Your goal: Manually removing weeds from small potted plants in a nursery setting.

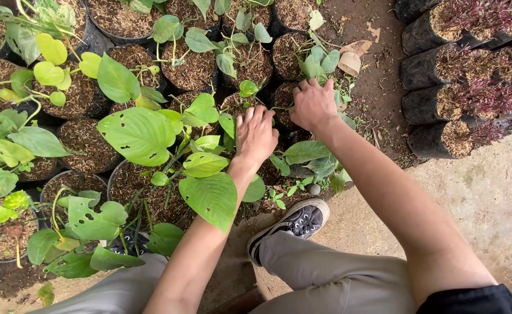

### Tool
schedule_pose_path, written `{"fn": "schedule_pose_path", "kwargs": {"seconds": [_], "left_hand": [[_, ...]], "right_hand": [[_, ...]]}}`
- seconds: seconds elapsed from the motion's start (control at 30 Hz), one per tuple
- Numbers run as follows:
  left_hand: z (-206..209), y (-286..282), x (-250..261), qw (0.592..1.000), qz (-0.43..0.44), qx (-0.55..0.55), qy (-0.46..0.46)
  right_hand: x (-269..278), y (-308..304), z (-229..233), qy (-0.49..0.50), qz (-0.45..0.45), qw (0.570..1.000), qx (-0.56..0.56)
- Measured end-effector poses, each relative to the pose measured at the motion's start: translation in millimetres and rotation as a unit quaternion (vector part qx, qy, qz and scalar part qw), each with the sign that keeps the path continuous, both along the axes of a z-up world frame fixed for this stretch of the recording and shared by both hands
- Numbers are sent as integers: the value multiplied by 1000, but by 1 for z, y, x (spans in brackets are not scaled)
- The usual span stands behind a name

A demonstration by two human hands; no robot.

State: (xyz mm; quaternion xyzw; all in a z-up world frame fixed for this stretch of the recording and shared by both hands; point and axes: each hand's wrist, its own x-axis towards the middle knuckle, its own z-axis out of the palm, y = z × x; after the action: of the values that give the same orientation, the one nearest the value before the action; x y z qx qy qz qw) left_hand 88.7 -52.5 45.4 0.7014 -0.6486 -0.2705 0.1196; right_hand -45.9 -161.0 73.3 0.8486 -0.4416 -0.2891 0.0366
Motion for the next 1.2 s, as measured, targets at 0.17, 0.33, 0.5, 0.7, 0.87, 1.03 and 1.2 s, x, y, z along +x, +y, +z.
{"fn": "schedule_pose_path", "kwargs": {"seconds": [0.17, 0.33, 0.5, 0.7, 0.87, 1.03, 1.2], "left_hand": [[4, -9, -1, 999, -41, 5, 17], [7, -7, -1, 997, -78, 17, -14], [11, -2, -2, 986, -133, 55, -84], [38, 2, 4, 968, -185, 85, -150], [50, -10, 17, 943, -208, 148, -215], [23, -9, 34, 940, -221, 166, -198], [79, -11, 51, 910, -275, 140, -276]], "right_hand": [[13, 20, 21, 42, -44, 998, 35], [0, 15, -7, 26, -18, 998, 57], [-12, 16, -5, -19, 17, 999, 26], [-30, 25, -16, -75, 0, 996, 44], [-29, 26, -4, -87, -15, 994, 64], [-29, 20, -51, -70, -16, 996, 60], [-34, 17, -46, -45, -21, 995, 86]]}}
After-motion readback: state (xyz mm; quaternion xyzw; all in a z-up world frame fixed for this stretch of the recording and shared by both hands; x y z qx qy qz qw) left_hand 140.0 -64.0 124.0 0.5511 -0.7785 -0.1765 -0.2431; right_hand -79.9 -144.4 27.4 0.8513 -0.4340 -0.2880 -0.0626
